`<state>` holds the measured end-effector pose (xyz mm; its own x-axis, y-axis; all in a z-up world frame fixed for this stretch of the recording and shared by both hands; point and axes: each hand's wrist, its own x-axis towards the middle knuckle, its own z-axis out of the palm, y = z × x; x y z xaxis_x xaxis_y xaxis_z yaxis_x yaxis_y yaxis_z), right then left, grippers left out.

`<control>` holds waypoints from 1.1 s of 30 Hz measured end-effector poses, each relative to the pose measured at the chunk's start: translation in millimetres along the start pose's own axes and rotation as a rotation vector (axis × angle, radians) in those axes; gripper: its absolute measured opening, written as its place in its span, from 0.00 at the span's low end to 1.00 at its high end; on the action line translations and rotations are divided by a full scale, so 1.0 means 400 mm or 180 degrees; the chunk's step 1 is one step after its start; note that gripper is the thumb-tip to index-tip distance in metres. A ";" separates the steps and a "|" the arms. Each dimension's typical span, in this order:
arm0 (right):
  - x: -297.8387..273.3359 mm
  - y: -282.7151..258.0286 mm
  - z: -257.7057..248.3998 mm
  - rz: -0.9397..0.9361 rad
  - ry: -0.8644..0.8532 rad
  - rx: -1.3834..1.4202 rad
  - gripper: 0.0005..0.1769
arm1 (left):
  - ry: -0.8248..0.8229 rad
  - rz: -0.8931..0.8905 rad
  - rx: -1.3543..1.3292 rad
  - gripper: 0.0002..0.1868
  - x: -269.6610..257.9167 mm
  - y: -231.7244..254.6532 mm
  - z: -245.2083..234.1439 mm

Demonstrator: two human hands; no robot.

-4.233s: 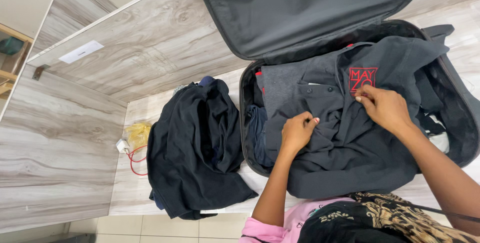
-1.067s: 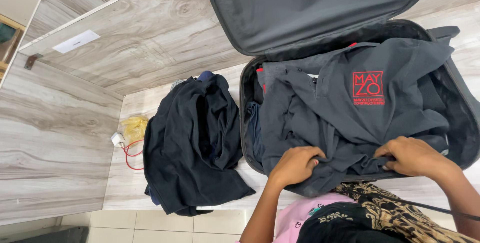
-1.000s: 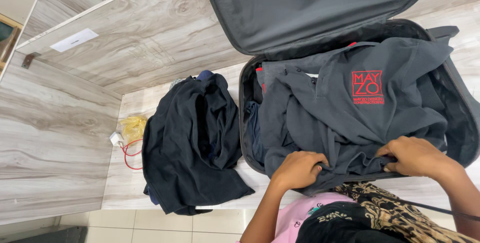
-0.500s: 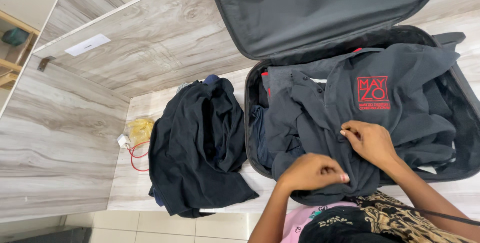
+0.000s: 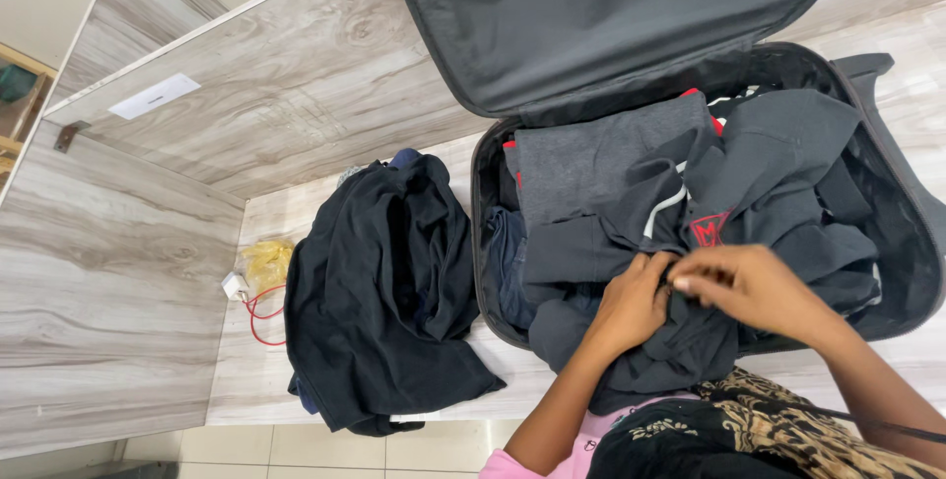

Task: The person folds and packs various clothing items, including black pants, a dark polo shirt, and a red jacket, into an open suitcase. They arrange the clothes by hand, smoothing and stacking them inside the luggage.

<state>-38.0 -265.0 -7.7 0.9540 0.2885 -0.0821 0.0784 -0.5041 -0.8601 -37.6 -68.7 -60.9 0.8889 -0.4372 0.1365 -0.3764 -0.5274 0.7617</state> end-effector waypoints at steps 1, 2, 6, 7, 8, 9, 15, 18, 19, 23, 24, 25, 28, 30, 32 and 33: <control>0.002 -0.010 -0.022 0.0088 0.0635 -0.0138 0.17 | -0.0213 0.0008 -0.0002 0.23 -0.011 0.019 -0.008; 0.010 -0.017 -0.041 -0.0200 0.1112 -0.0412 0.25 | -0.0287 -0.0012 0.0104 0.22 -0.015 0.038 -0.016; 0.084 0.028 -0.080 -0.0363 0.2204 -0.1987 0.50 | -0.0471 -0.0066 0.0444 0.19 -0.011 0.080 -0.049; 0.100 0.064 -0.074 -0.0108 0.1967 -0.2110 0.47 | -0.0499 -0.0065 0.0507 0.18 -0.011 0.082 -0.054; 0.121 0.105 -0.070 0.0151 0.1734 -0.2224 0.44 | -0.0210 -0.0115 0.0462 0.16 -0.007 0.075 -0.068; 0.131 0.152 -0.076 0.0411 0.1499 -0.2332 0.40 | 0.0080 -0.0161 0.0415 0.16 -0.002 0.063 -0.091; 0.022 0.354 -0.076 0.0730 0.2249 -0.0315 0.24 | 0.1402 -0.1500 -0.0488 0.26 -0.020 -0.011 -0.221; -0.011 0.331 -0.081 0.0838 0.1828 -0.0996 0.23 | 0.1760 -0.1324 -0.0397 0.31 -0.029 -0.046 -0.214; -0.021 0.306 -0.090 0.1088 0.1469 -0.1539 0.23 | 0.1565 -0.1595 -0.0221 0.34 -0.031 -0.052 -0.203; -0.032 0.171 -0.124 0.1841 0.0866 -0.2131 0.26 | 0.0415 -0.1820 0.0103 0.59 -0.021 -0.051 -0.199; -0.036 0.138 -0.129 0.1585 0.1139 -0.2214 0.30 | 0.0311 -0.1821 0.0225 0.59 -0.019 -0.040 -0.194; -0.039 0.109 -0.130 0.1330 0.1414 -0.2292 0.34 | 0.0208 -0.1821 0.0347 0.61 -0.015 -0.027 -0.183; 0.011 0.060 -0.120 0.0707 0.1628 -0.2069 0.57 | 0.0144 -0.1154 0.0382 0.56 -0.010 0.003 -0.131; 0.053 0.071 -0.117 0.0489 0.1327 -0.1924 0.72 | 0.0120 -0.0418 0.0407 0.52 -0.022 0.022 -0.076; 0.103 0.094 -0.088 0.0443 0.0777 -0.1940 0.82 | 0.0000 0.0379 0.0520 0.48 -0.042 0.046 -0.044; 0.107 0.105 -0.076 0.0580 0.0731 -0.2142 0.72 | -0.0108 0.0352 0.0252 0.46 -0.047 0.053 -0.050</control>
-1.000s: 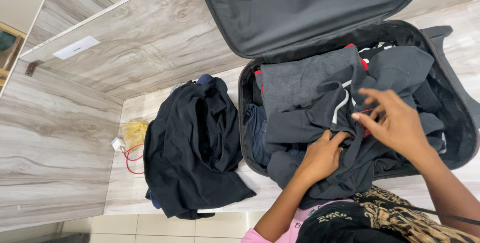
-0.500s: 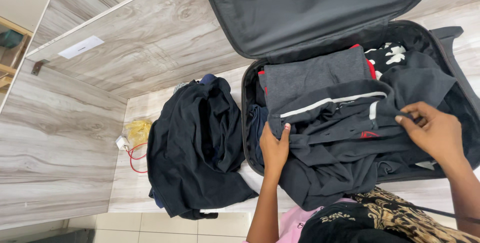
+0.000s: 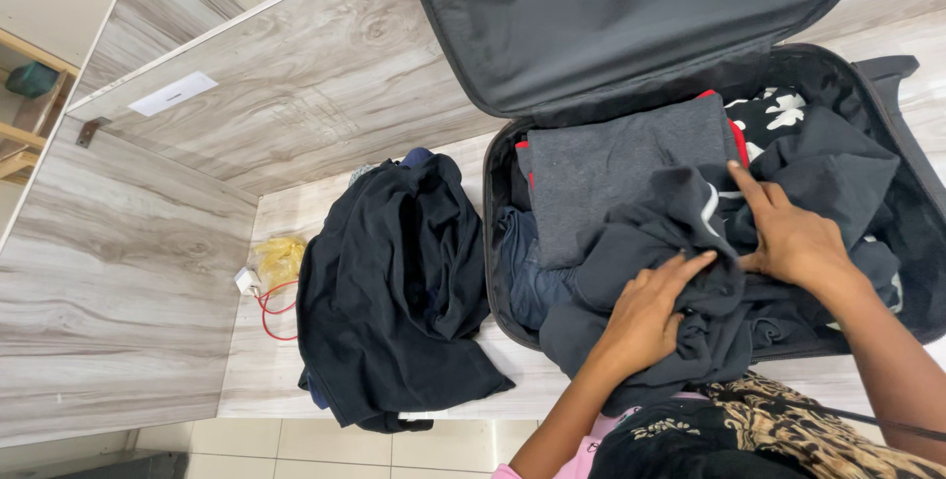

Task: The person folds and packs various clothing items, including black pants, a dark polo shirt, and a red jacket, into an open suitcase. They arrange the clothes by hand, smoothing and stacking them inside the luggage.

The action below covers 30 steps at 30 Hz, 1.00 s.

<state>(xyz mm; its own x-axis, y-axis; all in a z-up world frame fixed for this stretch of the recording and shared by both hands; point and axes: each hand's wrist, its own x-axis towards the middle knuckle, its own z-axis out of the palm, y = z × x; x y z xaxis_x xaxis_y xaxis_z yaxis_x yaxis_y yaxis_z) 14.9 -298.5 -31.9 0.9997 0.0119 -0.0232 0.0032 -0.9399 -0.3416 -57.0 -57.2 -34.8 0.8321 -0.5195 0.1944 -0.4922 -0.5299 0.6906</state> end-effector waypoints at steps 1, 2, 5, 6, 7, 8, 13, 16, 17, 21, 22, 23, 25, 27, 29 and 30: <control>-0.003 -0.003 0.016 0.0085 -0.0059 -0.0221 0.62 | -0.0085 -0.0018 -0.0271 0.44 -0.008 0.011 -0.008; -0.009 -0.009 0.027 0.0170 -0.0117 -0.0442 0.53 | -0.0170 -0.0034 -0.0542 0.43 -0.013 0.020 -0.020; -0.051 -0.023 0.019 0.0177 0.0255 -0.0352 0.28 | 0.0486 -0.0269 -0.0239 0.50 -0.028 0.035 -0.064; -0.064 -0.032 0.008 0.0132 0.0498 -0.0208 0.24 | 0.0244 -0.0595 -0.0039 0.56 -0.030 0.040 -0.074; -0.077 -0.042 -0.002 0.0080 0.0736 -0.0061 0.21 | 0.0008 -0.0931 0.0166 0.62 -0.035 0.041 -0.082; -0.085 -0.050 -0.013 0.0028 0.0972 0.0088 0.17 | -0.0227 -0.1267 0.0372 0.68 -0.040 0.038 -0.084; -0.091 -0.049 -0.049 -0.0080 0.1372 0.3178 0.17 | -0.0393 -0.1530 -0.0036 0.61 -0.050 -0.051 0.005; -0.093 -0.039 -0.058 -0.0250 0.1143 0.3406 0.26 | 0.0326 -0.1127 0.0010 0.48 -0.069 -0.132 0.054; -0.093 -0.048 -0.061 -0.0425 0.1059 0.3081 0.34 | 0.0577 -0.0970 0.0036 0.42 -0.073 -0.149 0.058; -0.102 -0.121 -0.075 -0.0680 0.0362 0.1533 0.71 | 0.1277 -0.1482 -0.1889 0.20 -0.058 -0.218 -0.028; -0.108 -0.135 -0.076 -0.0252 -0.0137 0.1108 0.75 | 0.1618 -0.1257 -0.2548 0.17 -0.047 -0.234 -0.059; -0.109 -0.145 -0.075 0.0173 -0.0611 0.0683 0.79 | 0.1951 -0.0993 -0.2664 0.14 -0.036 -0.239 -0.086; -0.115 -0.162 -0.052 -0.0272 -0.0211 0.0076 0.74 | 0.2370 -0.0689 -0.2573 0.11 -0.017 -0.229 -0.146; -0.125 -0.174 -0.006 -0.0607 0.0039 -0.0439 0.64 | 0.2528 -0.0621 -0.2171 0.13 -0.013 -0.187 -0.199; -0.136 -0.179 0.053 -0.0828 0.0123 -0.0880 0.48 | 0.2499 -0.0480 -0.1302 0.12 -0.021 -0.124 -0.222; -0.131 -0.175 0.077 -0.0759 0.0111 -0.0981 0.41 | 0.2474 -0.0407 -0.0872 0.12 -0.028 -0.096 -0.227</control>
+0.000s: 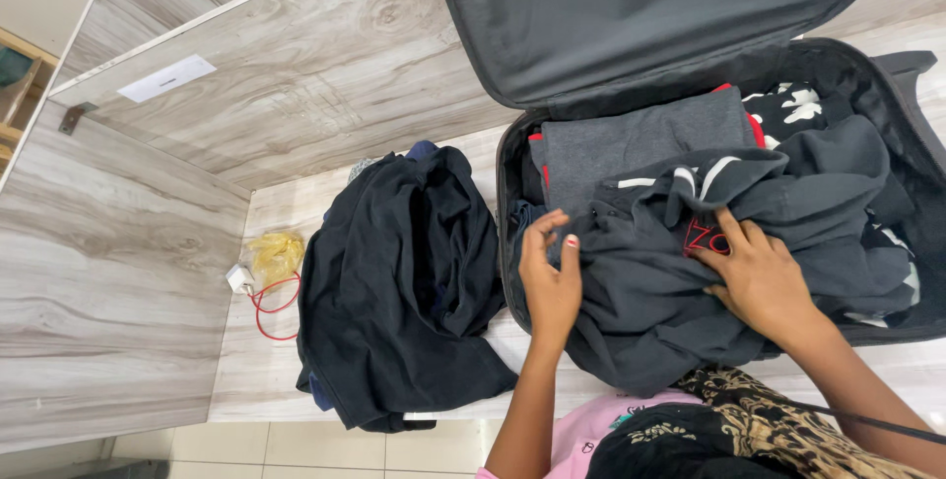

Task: The person folds and packs various clothing items, including black pants, a dark polo shirt, and a red jacket, into an open suitcase. They arrange the clothes by hand, smoothing and stacking them inside the luggage.

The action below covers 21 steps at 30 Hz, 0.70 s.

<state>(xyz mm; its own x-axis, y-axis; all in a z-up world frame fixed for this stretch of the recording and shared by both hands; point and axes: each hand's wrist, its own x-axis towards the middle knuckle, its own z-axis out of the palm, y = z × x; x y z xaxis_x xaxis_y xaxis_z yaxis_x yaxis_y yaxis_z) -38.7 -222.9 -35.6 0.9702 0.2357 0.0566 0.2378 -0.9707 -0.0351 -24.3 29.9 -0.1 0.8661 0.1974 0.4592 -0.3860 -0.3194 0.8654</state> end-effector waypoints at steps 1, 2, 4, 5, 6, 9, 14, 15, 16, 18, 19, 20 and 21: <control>0.008 0.002 0.019 0.0050 -0.0035 -0.0102 0.33 | -0.0186 0.0029 0.0125 0.11 -0.013 0.026 0.003; 0.009 0.010 0.031 0.0100 -0.0071 -0.0204 0.26 | -0.0371 0.0060 0.0250 0.09 -0.029 0.048 0.010; 0.012 0.034 0.032 0.0183 0.0114 0.0290 0.25 | -0.0869 -0.0248 0.0236 0.07 -0.072 0.075 0.042; 0.011 0.039 0.025 0.0241 0.0201 0.0538 0.25 | -0.1282 -0.0555 0.0055 0.08 -0.098 0.083 0.061; 0.004 0.042 0.012 0.0343 0.0272 0.0857 0.25 | -0.1696 -0.0862 -0.0128 0.10 -0.126 0.090 0.078; -0.012 0.041 -0.047 0.0465 0.0701 0.1696 0.25 | -0.1881 0.0544 0.0432 0.29 -0.172 0.088 0.114; -0.030 -0.023 -0.097 0.0745 0.0938 0.2928 0.19 | -0.1200 0.1212 0.1111 0.44 -0.200 0.031 0.182; -0.031 -0.035 -0.103 0.0856 0.0600 0.2998 0.19 | -0.1075 0.1181 0.1173 0.42 -0.198 0.014 0.186; -0.034 -0.043 -0.106 0.0966 0.0261 0.3062 0.19 | -0.0950 0.1150 0.1234 0.41 -0.189 -0.002 0.191; -0.040 -0.042 -0.105 0.0625 0.0156 0.3249 0.21 | -0.1000 0.0882 0.1379 0.38 -0.170 -0.019 0.189; -0.037 -0.036 -0.102 0.0160 0.0404 0.3362 0.22 | -0.1166 0.0654 0.1464 0.35 -0.153 -0.024 0.180; -0.038 -0.027 -0.099 -0.0308 0.0655 0.3462 0.23 | -0.1332 0.0427 0.1548 0.33 -0.137 -0.022 0.168; -0.038 -0.014 -0.098 -0.0154 0.0637 0.3718 0.21 | -0.1258 0.0325 0.1362 0.28 -0.123 -0.012 0.158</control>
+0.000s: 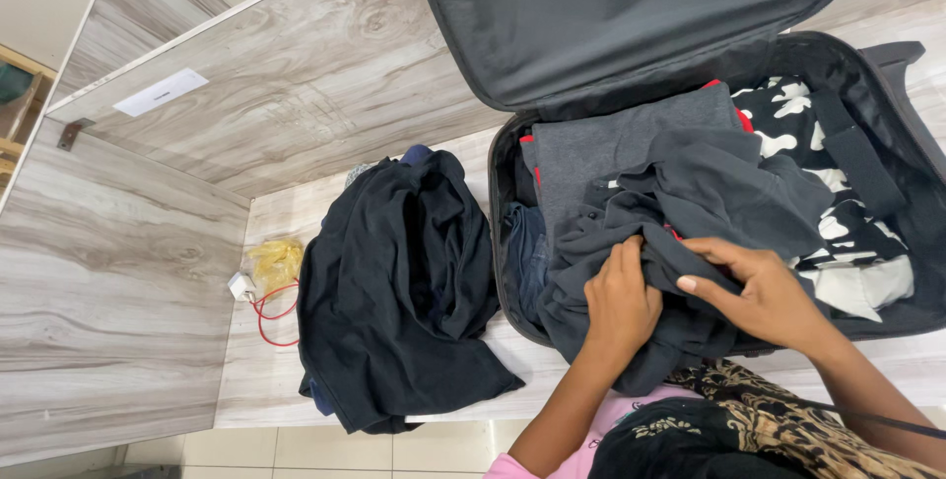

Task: The person folds and packs various clothing items, including black pants, a dark polo shirt, and a red jacket, into an open suitcase. They arrange the clothes by hand, smoothing and stacking them inside the luggage.

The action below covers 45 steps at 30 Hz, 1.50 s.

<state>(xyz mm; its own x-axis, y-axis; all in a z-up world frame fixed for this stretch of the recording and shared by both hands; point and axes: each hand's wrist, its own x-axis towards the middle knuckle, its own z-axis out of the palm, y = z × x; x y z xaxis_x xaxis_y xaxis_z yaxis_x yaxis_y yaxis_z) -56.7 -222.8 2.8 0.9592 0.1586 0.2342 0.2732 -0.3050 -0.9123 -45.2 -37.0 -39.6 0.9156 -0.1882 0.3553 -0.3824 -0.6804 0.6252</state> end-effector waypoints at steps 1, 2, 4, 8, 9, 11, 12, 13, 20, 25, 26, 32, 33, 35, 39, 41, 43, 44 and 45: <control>0.003 0.005 -0.012 0.0152 0.0079 0.0239 0.19 | 0.0065 -0.0078 -0.0199 0.24 0.005 0.007 -0.019; 0.005 0.008 -0.022 0.0311 0.0158 0.0476 0.18 | 0.0127 -0.0159 -0.0402 0.19 0.009 0.013 -0.037; 0.005 0.010 -0.043 0.0280 0.0741 -0.0359 0.20 | 0.0030 -0.0803 -0.0785 0.16 0.021 0.004 -0.072; 0.025 0.033 -0.078 0.0074 0.0723 -0.1958 0.45 | 0.0491 -0.0689 -0.2939 0.17 0.032 -0.095 -0.061; 0.023 0.048 -0.076 0.0004 0.0509 -0.2056 0.49 | 0.0563 -0.1152 -0.3315 0.18 0.030 -0.132 -0.044; 0.030 0.091 -0.051 -0.0136 0.0099 -0.2241 0.58 | 0.0721 -0.1974 -0.3977 0.20 0.029 -0.201 -0.008; 0.029 0.113 -0.034 0.0127 -0.0116 -0.2304 0.58 | 0.0773 -0.2251 -0.4111 0.22 0.027 -0.229 0.004; 0.025 0.134 -0.014 0.0393 -0.0328 -0.2365 0.59 | 0.0837 -0.2513 -0.4228 0.23 0.025 -0.251 0.012; 0.012 0.246 0.016 0.0420 -0.0144 -0.2424 0.16 | 0.1700 -0.2748 -0.3581 0.37 0.029 -0.193 -0.039; 0.031 0.228 -0.018 0.1137 -0.0157 -0.0965 0.12 | 0.1100 -0.0342 -0.0511 0.59 0.006 0.030 -0.144; 0.033 0.227 -0.026 0.1156 -0.0141 -0.0742 0.11 | 0.0882 -0.0136 -0.0167 0.63 0.006 0.070 -0.149; 0.059 0.242 -0.154 0.1036 0.0712 0.1752 0.08 | 0.0020 -0.0620 0.0444 0.25 0.021 0.075 -0.150; 0.066 0.243 -0.182 0.1018 0.0925 0.1989 0.07 | 0.0363 -0.0422 0.0031 0.22 0.024 0.050 -0.163; 0.076 0.245 -0.245 0.0712 0.0969 0.2867 0.05 | 0.0802 -0.0407 -0.0937 0.16 0.028 -0.016 -0.213; 0.132 0.186 -0.312 0.0057 0.1188 0.3651 0.01 | 0.1373 -0.0549 -0.2490 0.15 0.084 -0.133 -0.320; 0.161 0.120 -0.312 -0.0120 0.1159 0.3937 0.01 | 0.1821 -0.0860 -0.2753 0.16 0.105 -0.153 -0.335; 0.185 0.047 -0.284 -0.0021 0.0816 0.3713 0.09 | 0.2222 -0.1059 -0.2385 0.23 0.124 -0.151 -0.343; 0.199 0.014 -0.264 0.0007 0.0653 0.3602 0.14 | 0.2151 -0.0884 -0.1616 0.23 0.120 -0.134 -0.340; 0.209 -0.010 -0.246 0.0186 0.0680 0.3153 0.17 | 0.2066 -0.0705 -0.0850 0.24 0.106 -0.108 -0.323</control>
<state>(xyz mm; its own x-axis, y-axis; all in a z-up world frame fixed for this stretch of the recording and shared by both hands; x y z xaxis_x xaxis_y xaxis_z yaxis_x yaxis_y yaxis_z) 29.7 -300.7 58.9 0.9886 -0.0323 0.1469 0.1348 0.6243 -0.7695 -6.1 76.0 38.4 0.7488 0.4471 0.4892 -0.2901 -0.4426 0.8485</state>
